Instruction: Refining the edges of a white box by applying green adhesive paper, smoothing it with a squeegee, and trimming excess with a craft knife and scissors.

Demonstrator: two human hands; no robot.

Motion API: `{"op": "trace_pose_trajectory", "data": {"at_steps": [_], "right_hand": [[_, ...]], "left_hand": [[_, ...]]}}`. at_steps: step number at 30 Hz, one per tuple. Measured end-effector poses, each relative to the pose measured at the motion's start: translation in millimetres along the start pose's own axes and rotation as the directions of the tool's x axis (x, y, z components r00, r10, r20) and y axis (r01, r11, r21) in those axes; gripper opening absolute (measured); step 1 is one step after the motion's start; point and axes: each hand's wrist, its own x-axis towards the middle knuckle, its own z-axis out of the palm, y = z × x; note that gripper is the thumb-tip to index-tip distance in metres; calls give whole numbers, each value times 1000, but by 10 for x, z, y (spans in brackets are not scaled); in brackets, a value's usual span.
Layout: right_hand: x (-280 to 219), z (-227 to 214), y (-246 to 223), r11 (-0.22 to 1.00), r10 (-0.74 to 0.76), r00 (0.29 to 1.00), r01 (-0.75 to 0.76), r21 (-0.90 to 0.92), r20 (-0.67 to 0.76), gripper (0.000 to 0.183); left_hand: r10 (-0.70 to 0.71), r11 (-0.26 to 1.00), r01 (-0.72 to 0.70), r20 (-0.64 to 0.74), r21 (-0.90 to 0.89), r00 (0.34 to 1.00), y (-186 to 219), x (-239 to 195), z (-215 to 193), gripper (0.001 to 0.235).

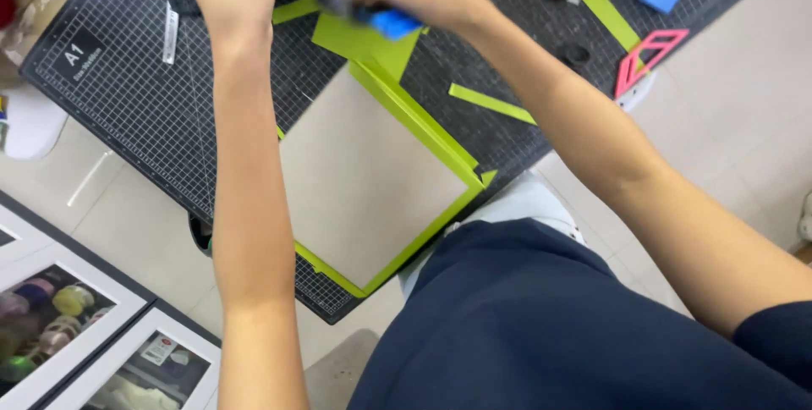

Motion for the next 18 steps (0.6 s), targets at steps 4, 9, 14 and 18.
{"op": "trace_pose_trajectory", "data": {"at_steps": [4, 9, 14, 18], "right_hand": [[-393, 62, -43, 985, -132, 990, 136, 110, -43, 34], [-1508, -433, -539, 937, -270, 955, 289, -195, 120, 30], [-2115, 409, -104, 899, 388, 883, -299, -321, 264, 34], [-2390, 531, -126, 895, 444, 881, -443, -46, 163, 36]], "left_hand": [[-29, 977, 23, -24, -211, 999, 708, -310, -350, 17], [-60, 970, 54, -19, -237, 998, 1212, -1087, -595, 31], [-339, 930, 303, 170, 208, 925, 1195, -1896, -86, 50], [-340, 897, 272, 151, 348, 928, 1229, -1979, -5, 53]]}}
